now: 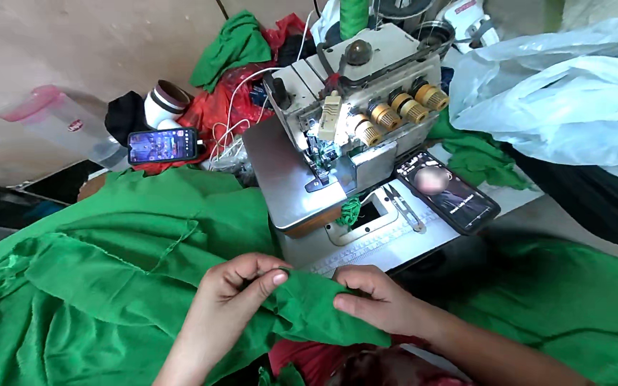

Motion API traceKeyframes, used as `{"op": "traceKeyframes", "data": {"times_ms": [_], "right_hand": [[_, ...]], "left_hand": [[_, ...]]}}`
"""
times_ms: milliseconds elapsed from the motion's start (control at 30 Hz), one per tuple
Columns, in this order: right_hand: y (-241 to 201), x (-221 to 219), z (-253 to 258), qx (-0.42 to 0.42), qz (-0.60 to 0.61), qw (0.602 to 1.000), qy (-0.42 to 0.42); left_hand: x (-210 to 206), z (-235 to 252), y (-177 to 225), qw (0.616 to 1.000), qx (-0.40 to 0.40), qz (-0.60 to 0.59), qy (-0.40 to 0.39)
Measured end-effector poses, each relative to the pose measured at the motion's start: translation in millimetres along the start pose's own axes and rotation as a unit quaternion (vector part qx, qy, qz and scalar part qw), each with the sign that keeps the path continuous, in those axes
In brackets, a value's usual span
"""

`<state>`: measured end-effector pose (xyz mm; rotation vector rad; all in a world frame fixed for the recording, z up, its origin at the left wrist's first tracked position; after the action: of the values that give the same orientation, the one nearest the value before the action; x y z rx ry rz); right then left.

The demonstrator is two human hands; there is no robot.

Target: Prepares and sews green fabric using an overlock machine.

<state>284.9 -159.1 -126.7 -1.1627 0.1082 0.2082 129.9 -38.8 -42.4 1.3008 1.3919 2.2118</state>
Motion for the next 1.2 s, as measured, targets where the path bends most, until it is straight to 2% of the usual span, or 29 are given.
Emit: {"op": "traceKeyframes", "data": {"times_ms": [300, 500, 733, 1000, 1200], "right_hand": [[-4, 3, -3, 0.022, -0.027, 0.999, 0.006], [-5, 2, -5, 0.016, -0.042, 0.999, -0.004], [-7, 12, -9, 0.036, -0.012, 0.999, 0.024], [-6, 26, -10, -0.003, 0.012, 0.999, 0.031], [-5, 31, -12, -0.056, 0.074, 0.99, 0.102]], "left_hand": [[2, -4, -3, 0.999, -0.011, 0.038, 0.005], [13, -10, 26, 0.996, -0.044, -0.073, -0.02], [35, -14, 39, 0.998, -0.053, -0.008, 0.042], [41, -16, 33, 0.997, -0.053, -0.045, 0.04], [35, -14, 31, 0.997, -0.043, -0.034, 0.046]]}}
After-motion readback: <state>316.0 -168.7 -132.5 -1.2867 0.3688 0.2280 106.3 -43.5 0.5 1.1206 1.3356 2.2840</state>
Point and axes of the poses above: each hand's wrist, its own z-axis towards the middle knuckle, its own x-axis out of the back of the hand, y = z × x, the point moved 6 cm from there along z, towards the middle knuckle, and after that the axes turned 11 degrees about z, right-handed, at the moved point
